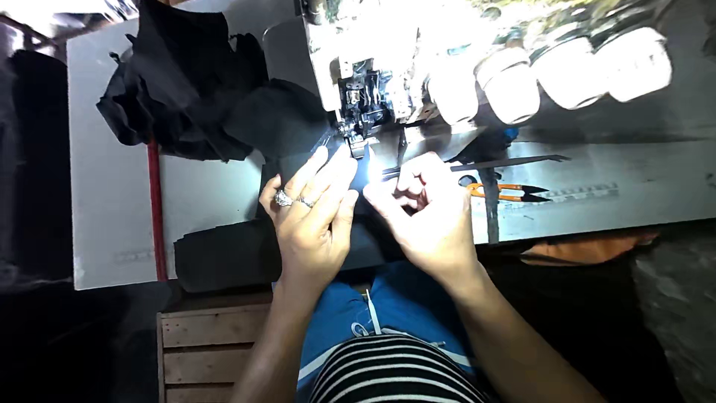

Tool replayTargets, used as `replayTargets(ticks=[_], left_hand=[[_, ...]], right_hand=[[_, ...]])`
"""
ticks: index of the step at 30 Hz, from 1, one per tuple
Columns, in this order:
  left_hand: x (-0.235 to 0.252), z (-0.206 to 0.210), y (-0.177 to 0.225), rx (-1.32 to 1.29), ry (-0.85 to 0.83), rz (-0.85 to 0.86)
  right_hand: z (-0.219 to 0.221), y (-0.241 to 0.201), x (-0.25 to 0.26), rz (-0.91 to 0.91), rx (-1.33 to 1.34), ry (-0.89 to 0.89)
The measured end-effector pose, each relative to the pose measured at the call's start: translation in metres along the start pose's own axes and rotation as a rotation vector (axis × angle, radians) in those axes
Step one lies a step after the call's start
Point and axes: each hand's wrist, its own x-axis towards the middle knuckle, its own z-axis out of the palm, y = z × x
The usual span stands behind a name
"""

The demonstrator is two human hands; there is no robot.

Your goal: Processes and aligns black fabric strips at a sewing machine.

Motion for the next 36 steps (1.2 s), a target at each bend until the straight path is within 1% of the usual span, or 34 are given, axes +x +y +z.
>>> replayTargets(ticks=[3, 6, 9, 13, 15, 17, 19, 21, 24, 27, 29, 31, 36], left_hand=[[0.002, 0.004, 0.004, 0.022, 0.016, -0.019], [0.001, 0.004, 0.006, 0.038, 0.016, -0.031], [0.000, 0.005, 0.008, 0.043, 0.018, -0.041], [0.000, 0.009, 0.009, 0.052, 0.043, -0.019], [-0.001, 0.003, 0.009, 0.054, -0.005, -0.007], [-0.003, -0.015, 0.011, 0.039, -0.114, 0.000], [-0.008, -0.031, 0.013, 0.056, -0.150, 0.034], [-0.014, -0.034, 0.013, 0.128, -0.166, 0.083], [-0.014, -0.020, 0.010, 0.217, -0.112, 0.126], [-0.013, -0.010, 0.011, 0.152, 0.006, 0.126], [-0.016, -0.008, 0.013, 0.085, 0.028, 0.101], [-0.016, -0.010, 0.014, 0.054, 0.024, 0.082], [-0.018, -0.014, 0.011, -0.029, -0.051, 0.021]], right_hand=[[-0.002, 0.003, -0.003, -0.010, 0.097, -0.029], [-0.005, 0.004, -0.006, 0.039, 0.220, -0.086], [-0.006, 0.005, -0.008, 0.084, 0.277, -0.117], [-0.009, 0.004, -0.011, 0.143, 0.408, -0.157], [-0.009, 0.001, -0.012, 0.159, 0.475, -0.161], [-0.010, -0.004, -0.014, 0.159, 0.480, -0.149], [-0.012, -0.008, -0.013, 0.146, 0.445, -0.136], [-0.015, -0.010, -0.013, 0.144, 0.417, -0.145], [-0.015, -0.013, -0.012, 0.139, 0.403, -0.171], [-0.016, -0.017, -0.011, 0.147, 0.448, -0.162], [-0.019, -0.019, -0.011, 0.156, 0.422, -0.179], [-0.021, -0.020, -0.010, 0.164, 0.372, -0.206], [-0.024, -0.016, -0.011, 0.150, 0.296, -0.258]])
